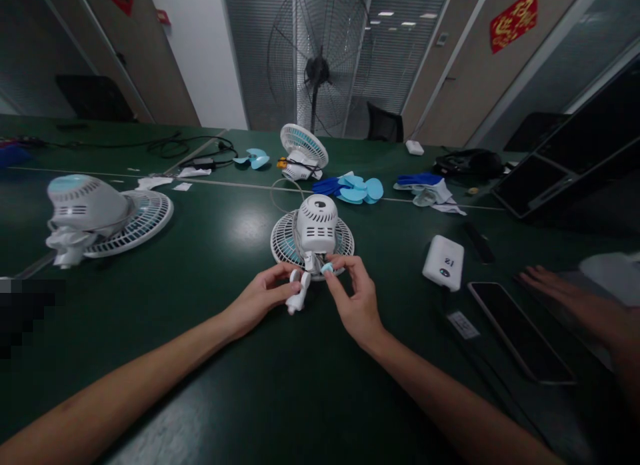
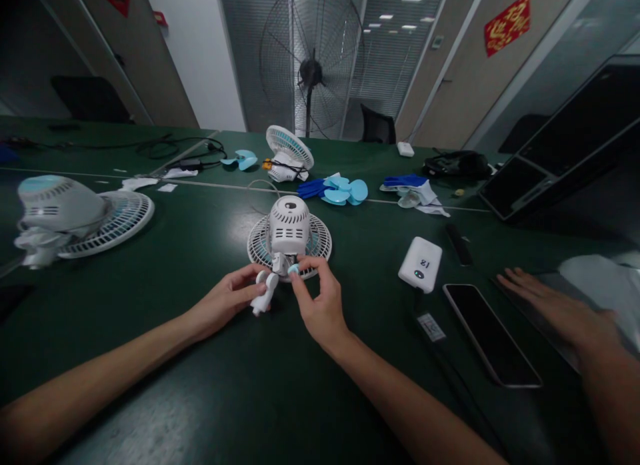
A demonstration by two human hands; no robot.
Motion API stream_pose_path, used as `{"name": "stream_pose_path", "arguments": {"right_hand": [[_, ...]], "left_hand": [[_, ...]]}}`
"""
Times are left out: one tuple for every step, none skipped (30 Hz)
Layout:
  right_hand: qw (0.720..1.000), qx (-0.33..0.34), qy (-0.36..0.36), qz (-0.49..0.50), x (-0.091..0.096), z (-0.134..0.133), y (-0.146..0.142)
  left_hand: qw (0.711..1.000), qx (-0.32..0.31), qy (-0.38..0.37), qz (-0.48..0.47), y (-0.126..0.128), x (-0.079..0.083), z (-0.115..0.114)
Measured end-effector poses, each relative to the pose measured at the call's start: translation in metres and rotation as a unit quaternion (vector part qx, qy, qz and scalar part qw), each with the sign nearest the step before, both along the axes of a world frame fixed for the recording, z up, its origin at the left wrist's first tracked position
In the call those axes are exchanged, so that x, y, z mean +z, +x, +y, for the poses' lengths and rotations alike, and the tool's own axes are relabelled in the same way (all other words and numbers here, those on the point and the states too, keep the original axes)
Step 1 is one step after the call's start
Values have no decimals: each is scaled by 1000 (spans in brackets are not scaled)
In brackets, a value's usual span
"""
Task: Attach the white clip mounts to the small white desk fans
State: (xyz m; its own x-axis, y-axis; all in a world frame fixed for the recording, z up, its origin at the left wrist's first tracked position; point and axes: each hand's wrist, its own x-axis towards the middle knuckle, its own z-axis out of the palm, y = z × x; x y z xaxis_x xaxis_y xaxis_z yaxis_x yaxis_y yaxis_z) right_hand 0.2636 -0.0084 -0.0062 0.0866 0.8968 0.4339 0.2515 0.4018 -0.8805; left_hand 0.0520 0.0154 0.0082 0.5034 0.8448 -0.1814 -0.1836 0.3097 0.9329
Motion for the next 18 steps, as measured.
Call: {"name": "stream_pose_path", "arguments": {"right_hand": [[1000,5,-3,3,0,0,0],[1000,13,-6,5,0,0,0],[1000,21,-5,7,-1,0,0],[1000,27,-2,6,-1,0,-1],[999,32,1,5,-1,0,-1],[999,35,3,3,-2,0,-2],[999,36,3,1,-2,0,-2],[999,36,2,0,-2,0,-2],[999,35,0,0,-3,0,-2],[999,35,-1,1,-3,1,-2],[999,37,1,3,-3,1,-2],[999,40,4,7,-4,1,-2],[999,44,7,14,-4,1,-1],[999,48,9,24,-4,1,-1],[998,52,9,35,-5,0,-1],[997,56,6,46,-5,0,-1],[997,60,4,56,-5,0,-1],[996,64,3,61,-6,0,-1]], "left_hand": [[1000,-8,-8,2,0,0,0],[1000,-13,-15,1,-1,0,0],[1000,-13,-20,-4,-1,0,0],[1000,-6,-24,-13,0,-1,0],[999,5,-27,-25,0,-2,0],[999,17,-28,-36,0,-3,0],[998,28,-29,-44,1,-4,0],[998,37,-28,-49,2,-5,0],[998,41,-24,-50,3,-6,-1],[998,44,-19,-51,4,-6,-1],[997,47,-14,-52,5,-7,-1],[997,50,-9,-54,6,-7,-1],[997,55,-4,-56,7,-7,-1],[996,60,-1,-59,8,-7,-1],[996,66,1,-60,9,-8,-1],[996,71,2,-59,9,-8,0],[995,77,2,-58,9,-8,0],[995,83,3,-56,9,-9,1]]}}
